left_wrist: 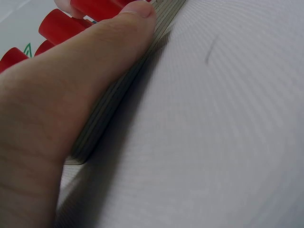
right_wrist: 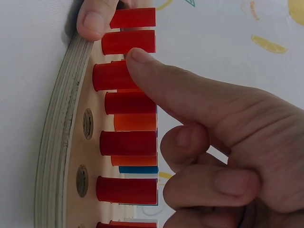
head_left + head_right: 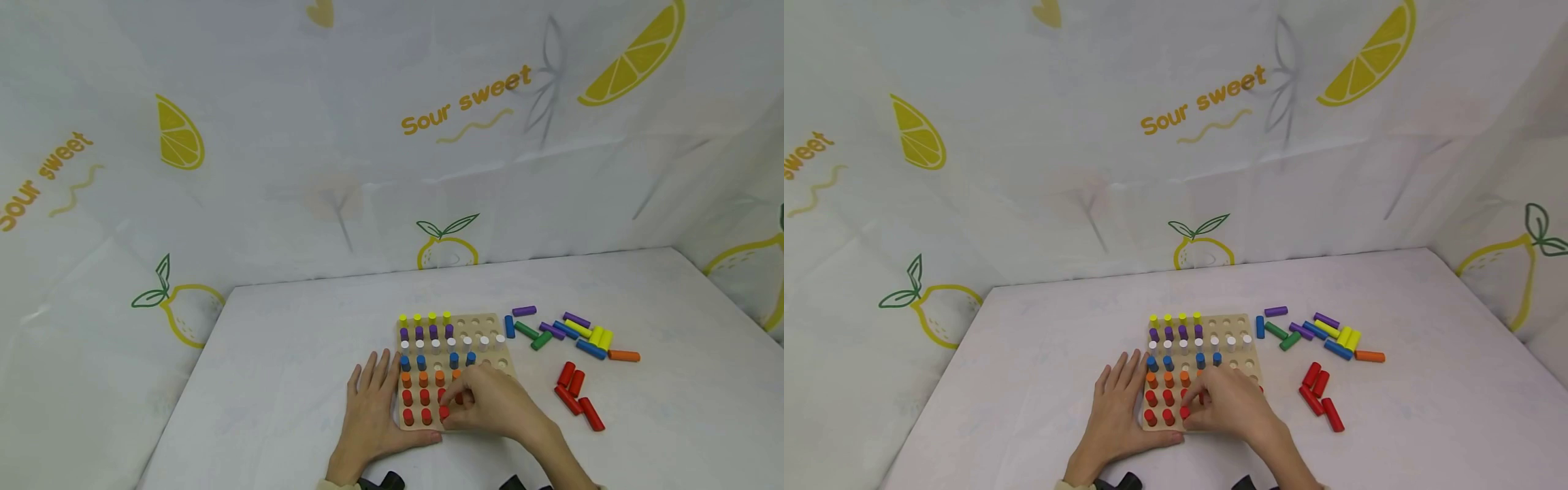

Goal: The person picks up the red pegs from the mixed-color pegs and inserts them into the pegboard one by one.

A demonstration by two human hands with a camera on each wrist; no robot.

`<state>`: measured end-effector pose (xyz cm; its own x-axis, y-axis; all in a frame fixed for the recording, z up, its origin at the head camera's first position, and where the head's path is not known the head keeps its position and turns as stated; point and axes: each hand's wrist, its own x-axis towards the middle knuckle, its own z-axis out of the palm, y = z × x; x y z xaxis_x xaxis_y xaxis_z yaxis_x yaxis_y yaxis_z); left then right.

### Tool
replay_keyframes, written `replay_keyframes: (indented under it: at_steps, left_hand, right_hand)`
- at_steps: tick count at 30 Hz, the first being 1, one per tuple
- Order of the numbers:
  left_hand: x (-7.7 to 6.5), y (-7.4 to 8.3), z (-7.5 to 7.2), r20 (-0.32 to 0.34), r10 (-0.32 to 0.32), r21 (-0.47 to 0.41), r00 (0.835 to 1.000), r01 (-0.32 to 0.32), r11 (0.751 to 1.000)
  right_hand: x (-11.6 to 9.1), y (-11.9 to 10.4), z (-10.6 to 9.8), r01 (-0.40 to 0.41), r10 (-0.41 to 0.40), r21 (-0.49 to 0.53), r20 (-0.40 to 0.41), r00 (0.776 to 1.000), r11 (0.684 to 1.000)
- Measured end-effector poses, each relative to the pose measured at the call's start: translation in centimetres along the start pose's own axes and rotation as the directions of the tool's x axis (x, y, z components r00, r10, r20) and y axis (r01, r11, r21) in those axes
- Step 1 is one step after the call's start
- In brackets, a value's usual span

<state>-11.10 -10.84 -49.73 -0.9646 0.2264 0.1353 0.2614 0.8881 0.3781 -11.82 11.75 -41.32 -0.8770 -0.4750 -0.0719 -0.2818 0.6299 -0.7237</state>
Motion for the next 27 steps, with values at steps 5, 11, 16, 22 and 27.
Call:
replay_keyframes:
  at_steps: [5, 11, 16, 22, 27]
  left_hand:
    - [0.02, 0.02, -0.02, 0.001, -0.002, -0.007, 1.0, 0.002, 1.0]
    - [-0.03, 0.01, -0.03, -0.003, -0.002, -0.01, 1.0, 0.002, 1.0]
    - [-0.05, 0.0, -0.04, -0.006, -0.001, -0.009, 1.0, 0.001, 1.0]
    - [-0.02, 0.08, -0.1, -0.001, -0.002, -0.009, 1.0, 0.002, 1.0]
    - [-0.04, 0.18, -0.16, 0.002, -0.001, -0.017, 1.0, 0.001, 1.0]
  right_hand:
    - [0.0, -0.07, 0.1, -0.015, 0.015, -0.004, -0.008, 1.0, 1.0]
    - [0.19, -0.17, 0.18, -0.021, 0.021, -0.004, -0.01, 1.0, 1.0]
    - [0.24, -0.18, 0.23, -0.022, 0.022, -0.009, -0.009, 1.0, 1.0]
    - [0.14, -0.11, 0.23, -0.019, 0.019, -0.021, -0.019, 1.0, 1.0]
    - [0.1, -0.16, 0.14, -0.021, 0.021, -0.031, -0.02, 1.0, 0.999]
